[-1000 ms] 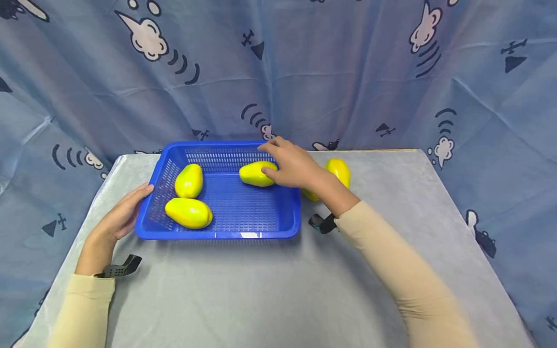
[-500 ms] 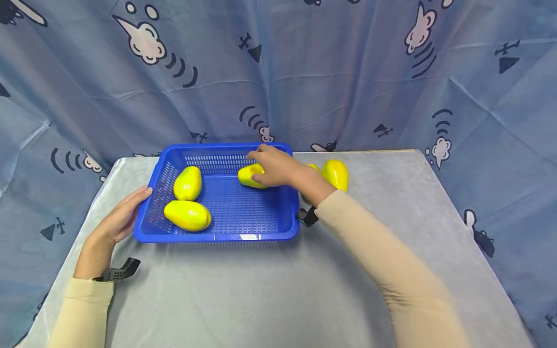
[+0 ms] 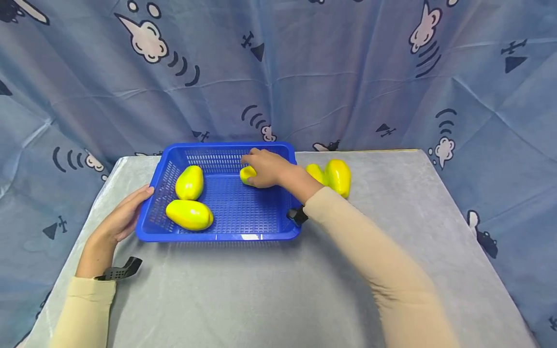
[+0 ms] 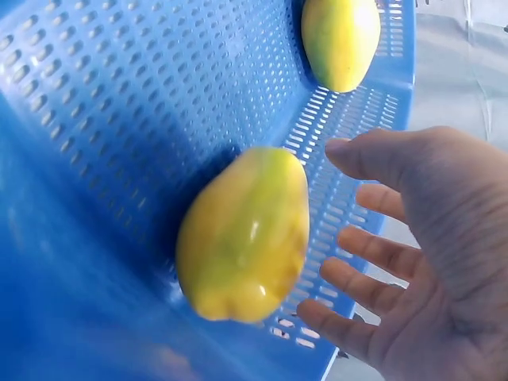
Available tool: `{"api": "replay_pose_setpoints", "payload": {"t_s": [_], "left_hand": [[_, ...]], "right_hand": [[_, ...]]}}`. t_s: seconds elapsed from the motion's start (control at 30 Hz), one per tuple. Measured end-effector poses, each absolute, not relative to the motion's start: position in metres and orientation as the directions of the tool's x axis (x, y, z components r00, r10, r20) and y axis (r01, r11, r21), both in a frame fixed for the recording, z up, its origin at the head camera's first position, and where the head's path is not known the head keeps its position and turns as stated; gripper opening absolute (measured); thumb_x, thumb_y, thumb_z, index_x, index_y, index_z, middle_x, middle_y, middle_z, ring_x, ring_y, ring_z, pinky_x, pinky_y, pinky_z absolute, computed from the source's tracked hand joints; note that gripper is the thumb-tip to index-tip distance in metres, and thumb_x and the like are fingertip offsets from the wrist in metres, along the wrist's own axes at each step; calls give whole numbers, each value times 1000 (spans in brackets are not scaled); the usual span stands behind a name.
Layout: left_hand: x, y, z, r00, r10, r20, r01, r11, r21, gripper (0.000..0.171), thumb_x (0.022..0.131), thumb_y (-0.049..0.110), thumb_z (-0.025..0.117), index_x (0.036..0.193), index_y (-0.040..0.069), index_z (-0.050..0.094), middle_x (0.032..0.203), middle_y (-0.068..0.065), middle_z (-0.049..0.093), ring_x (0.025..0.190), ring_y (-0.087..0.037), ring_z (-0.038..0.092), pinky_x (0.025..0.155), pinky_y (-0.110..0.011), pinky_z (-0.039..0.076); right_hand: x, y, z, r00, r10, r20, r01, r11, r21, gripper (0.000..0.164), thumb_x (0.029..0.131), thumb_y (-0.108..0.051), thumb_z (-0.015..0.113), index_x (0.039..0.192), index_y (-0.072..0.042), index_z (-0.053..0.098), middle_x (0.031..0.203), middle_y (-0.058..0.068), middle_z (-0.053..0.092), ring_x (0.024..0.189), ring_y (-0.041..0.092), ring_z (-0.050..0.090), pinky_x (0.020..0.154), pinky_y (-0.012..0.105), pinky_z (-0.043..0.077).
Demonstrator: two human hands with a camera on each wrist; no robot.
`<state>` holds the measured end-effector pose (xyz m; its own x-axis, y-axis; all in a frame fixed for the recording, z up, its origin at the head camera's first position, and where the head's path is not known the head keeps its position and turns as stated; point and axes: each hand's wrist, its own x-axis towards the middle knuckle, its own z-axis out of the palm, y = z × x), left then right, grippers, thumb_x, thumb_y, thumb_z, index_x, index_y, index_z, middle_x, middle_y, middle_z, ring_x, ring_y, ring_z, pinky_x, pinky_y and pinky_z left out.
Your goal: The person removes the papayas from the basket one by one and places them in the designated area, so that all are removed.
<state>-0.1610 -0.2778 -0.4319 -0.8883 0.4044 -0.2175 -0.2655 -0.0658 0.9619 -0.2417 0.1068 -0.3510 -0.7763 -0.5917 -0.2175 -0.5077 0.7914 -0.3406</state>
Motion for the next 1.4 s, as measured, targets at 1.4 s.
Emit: {"api": "replay_pose_setpoints", "payload": {"t_s": [1.4], "left_hand": [[-160,-277,-431,-877,426,-222,-254,-20,967,69,117,38,35,164,-5,9,123,9,71,107,-6,72,90,-27,64]], "right_hand": [[-239,94,-358,-806,-451,-384,-407,893,-193,65,98,-26,74,157,-13,49,146,15,60,125,32,57,117,50,48]]}}
